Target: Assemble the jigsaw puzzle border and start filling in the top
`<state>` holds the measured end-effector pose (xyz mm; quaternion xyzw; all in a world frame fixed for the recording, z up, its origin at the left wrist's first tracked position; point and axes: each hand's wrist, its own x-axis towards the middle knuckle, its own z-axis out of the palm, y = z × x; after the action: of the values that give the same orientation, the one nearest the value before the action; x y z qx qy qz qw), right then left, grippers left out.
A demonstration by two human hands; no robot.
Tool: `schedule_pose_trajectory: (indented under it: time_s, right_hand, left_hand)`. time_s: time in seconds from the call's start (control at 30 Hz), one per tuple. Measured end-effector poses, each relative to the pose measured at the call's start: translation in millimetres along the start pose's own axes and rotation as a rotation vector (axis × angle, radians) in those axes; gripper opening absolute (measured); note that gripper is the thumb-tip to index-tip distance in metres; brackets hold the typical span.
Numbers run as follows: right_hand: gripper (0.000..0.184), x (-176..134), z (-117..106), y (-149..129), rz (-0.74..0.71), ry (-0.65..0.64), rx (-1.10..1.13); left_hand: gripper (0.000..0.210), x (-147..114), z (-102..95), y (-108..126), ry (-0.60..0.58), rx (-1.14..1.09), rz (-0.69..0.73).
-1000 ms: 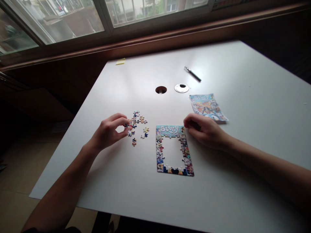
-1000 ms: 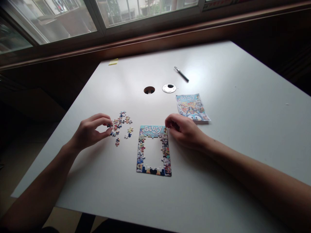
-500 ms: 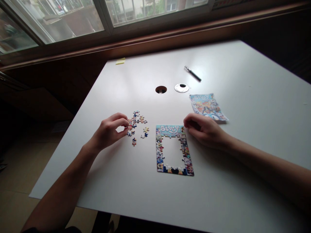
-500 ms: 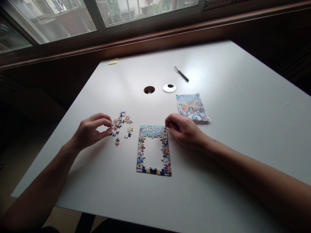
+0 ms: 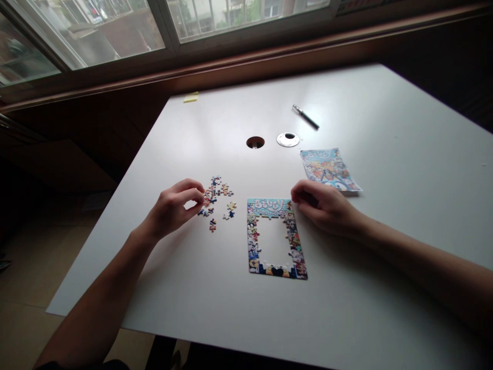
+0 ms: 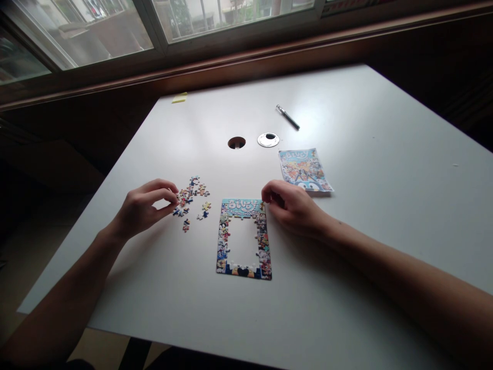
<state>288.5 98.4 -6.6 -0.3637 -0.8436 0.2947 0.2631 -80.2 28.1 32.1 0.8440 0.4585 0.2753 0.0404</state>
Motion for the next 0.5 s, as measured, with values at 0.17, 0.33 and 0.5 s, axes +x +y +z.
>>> schedule_pose_trajectory:
  time_s: [0.17, 0.33, 0.5]
  right_hand:
    - [0.016, -0.1, 0.6, 1.4, -0.008, 0.004, 0.006]
    - [0.017, -0.7, -0.2, 1.0, -0.009, 0.005, 0.005]
    - [0.017, -1.2, -0.8, 0.2, -0.009, 0.006, 0.004]
  left_hand:
    - [0.012, -1.2, 1.4, -2.1, -0.002, -0.035, 0.02]
    - [0.01, -1.2, 1.0, -3.4, -0.011, -0.012, 0.022]
    - [0.013, -1.7, 1.2, -5.0, -0.006, 0.013, 0.032]
